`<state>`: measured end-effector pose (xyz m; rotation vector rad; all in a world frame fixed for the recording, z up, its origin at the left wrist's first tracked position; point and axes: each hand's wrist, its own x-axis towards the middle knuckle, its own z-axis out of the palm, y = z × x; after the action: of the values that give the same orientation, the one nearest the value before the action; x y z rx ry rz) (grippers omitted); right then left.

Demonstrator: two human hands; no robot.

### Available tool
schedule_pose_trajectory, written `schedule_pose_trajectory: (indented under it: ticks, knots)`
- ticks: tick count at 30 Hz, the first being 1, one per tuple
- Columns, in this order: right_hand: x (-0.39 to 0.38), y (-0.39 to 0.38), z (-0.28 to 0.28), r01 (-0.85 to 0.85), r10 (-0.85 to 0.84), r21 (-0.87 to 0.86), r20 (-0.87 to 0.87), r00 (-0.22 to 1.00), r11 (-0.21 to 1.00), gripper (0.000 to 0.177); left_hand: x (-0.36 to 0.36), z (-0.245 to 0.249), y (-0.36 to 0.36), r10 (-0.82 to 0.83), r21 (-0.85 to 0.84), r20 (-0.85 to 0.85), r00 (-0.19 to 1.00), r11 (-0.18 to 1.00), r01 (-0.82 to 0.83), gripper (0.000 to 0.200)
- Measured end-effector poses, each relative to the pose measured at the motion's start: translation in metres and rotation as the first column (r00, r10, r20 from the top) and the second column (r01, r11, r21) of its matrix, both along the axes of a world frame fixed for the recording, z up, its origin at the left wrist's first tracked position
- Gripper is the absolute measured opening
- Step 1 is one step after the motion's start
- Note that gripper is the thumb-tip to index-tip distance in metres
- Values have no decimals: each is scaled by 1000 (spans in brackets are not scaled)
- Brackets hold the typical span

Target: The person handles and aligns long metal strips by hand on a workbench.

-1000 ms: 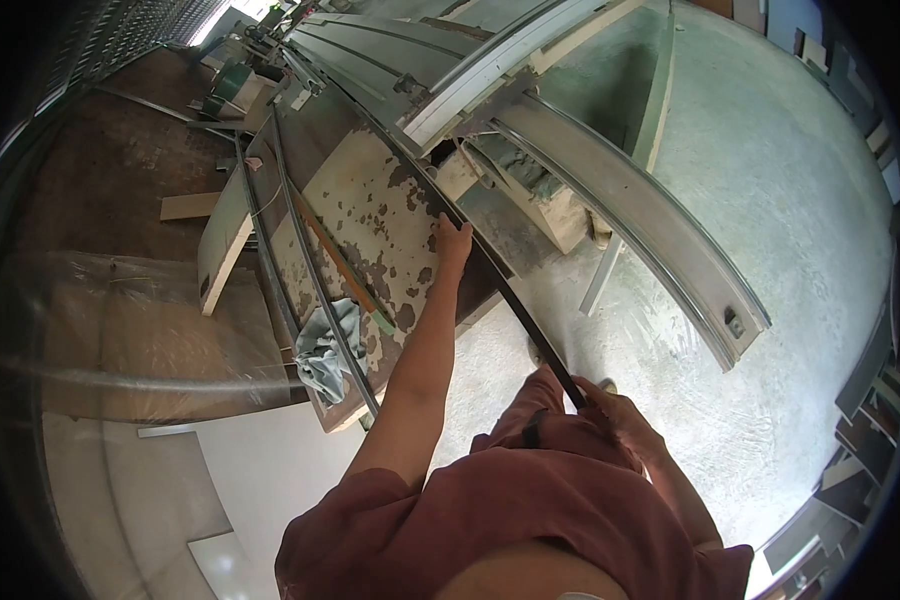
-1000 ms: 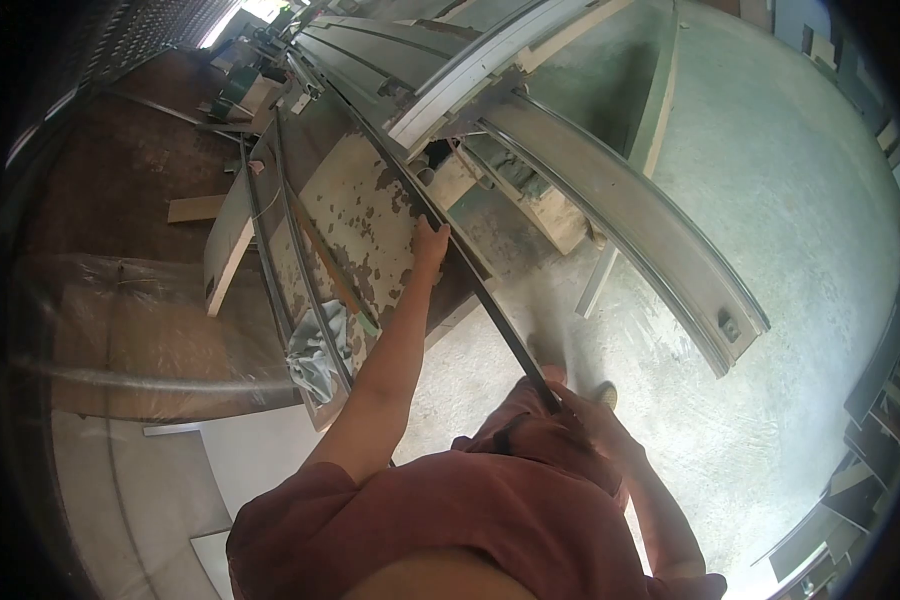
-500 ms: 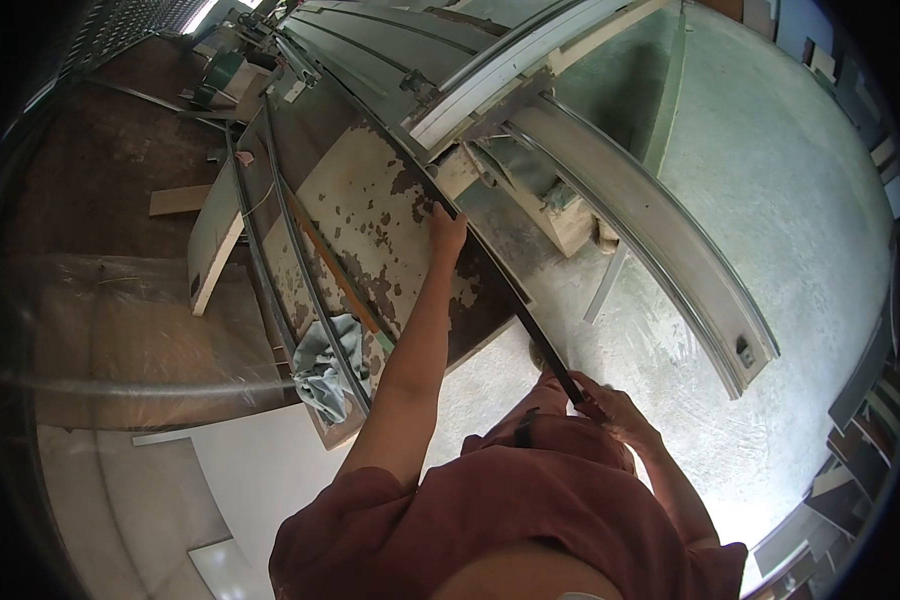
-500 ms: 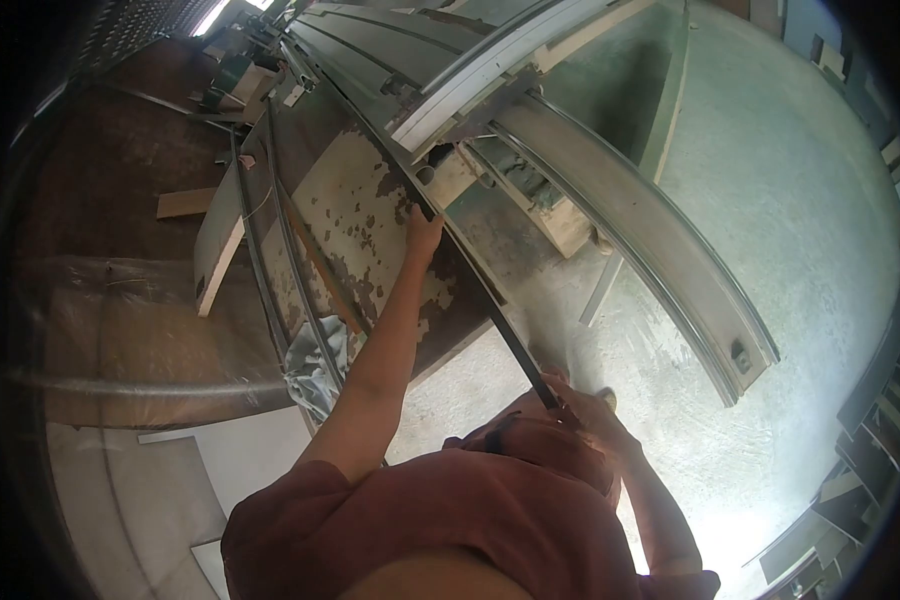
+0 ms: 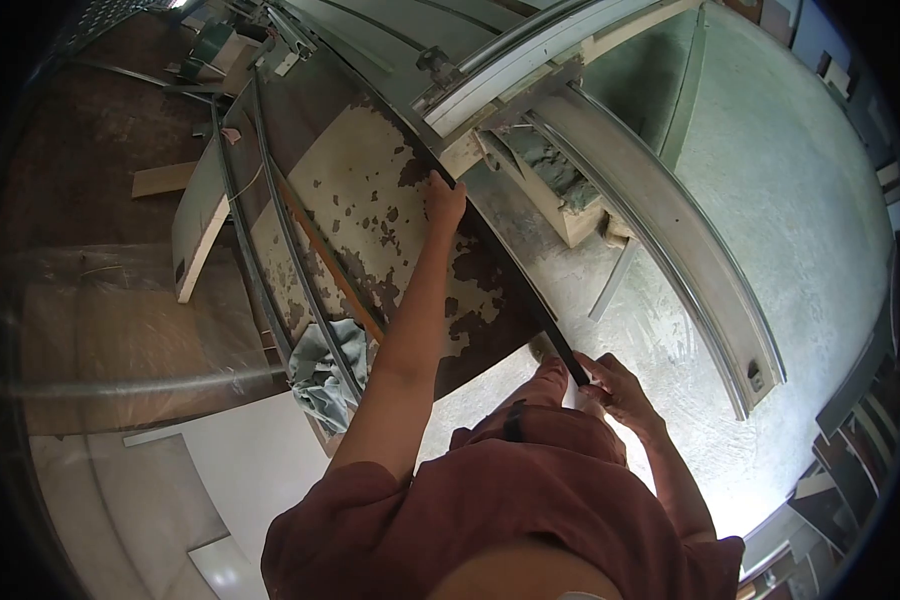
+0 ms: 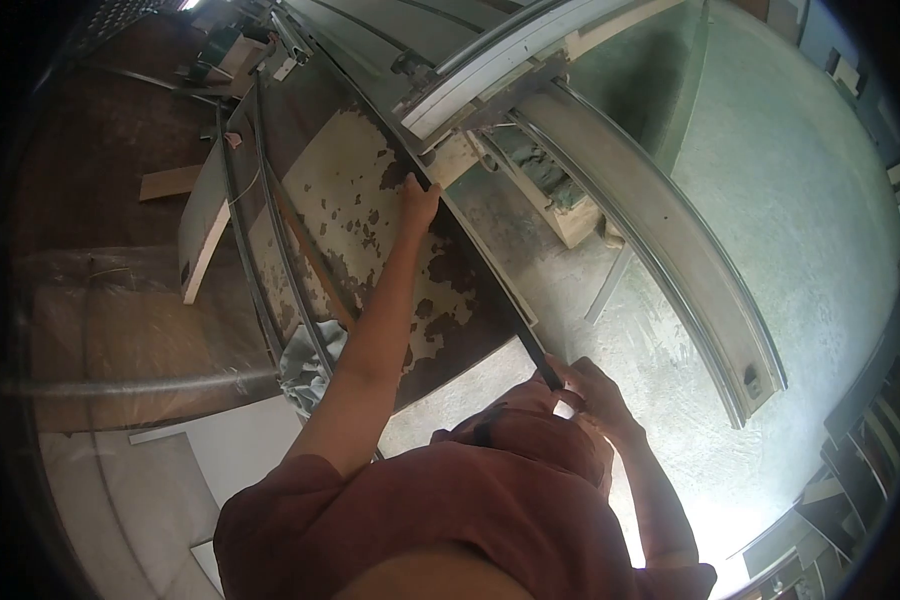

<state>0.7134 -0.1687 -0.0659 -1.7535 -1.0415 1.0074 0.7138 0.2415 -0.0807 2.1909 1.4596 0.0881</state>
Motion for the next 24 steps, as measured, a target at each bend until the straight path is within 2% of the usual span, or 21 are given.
schedule_pose_trajectory:
  ticks: [2, 7, 11, 13, 15, 18, 20, 22, 24]
  knots:
    - [2, 8, -1, -8, 9, -5, 36, 999, 1000, 51, -1, -2, 9, -53, 89, 13, 998, 995, 52, 62]
    - [8, 31, -2, -48, 49, -11, 128, 991, 999, 51, 4, 3, 27, -6, 42, 34, 999, 999, 4, 62]
    - [9, 44, -7, -37, 41, -38, 137, 990, 999, 51, 8, 4, 39, -3, 39, 40, 999, 999, 1, 61]
    - [9, 49, -10, 15, -17, 58, 32, 999, 998, 48, 9, 7, 41, 2, 33, 51, 999, 999, -4, 60]
    - [9, 56, -11, 28, -28, 46, 10, 1000, 999, 48, 10, 10, 46, 6, 27, 61, 998, 1000, -8, 60]
    - [11, 65, -9, 51, -56, -63, -84, 995, 997, 50, 11, 1, 59, 2, 15, 95, 996, 1000, -4, 61]
    - [14, 71, -8, -12, 17, -85, 59, 998, 996, 49, 9, -15, 73, -75, 131, 189, 979, 990, 50, 62]
    - [15, 75, -2, -25, 32, -146, 40, 999, 989, 48, 9, -17, 80, -112, 143, 215, 970, 986, 82, 67]
    - [15, 80, 6, -32, 34, -191, 9, 999, 981, 50, 12, -12, 83, -103, 127, 111, 988, 988, 89, 66]
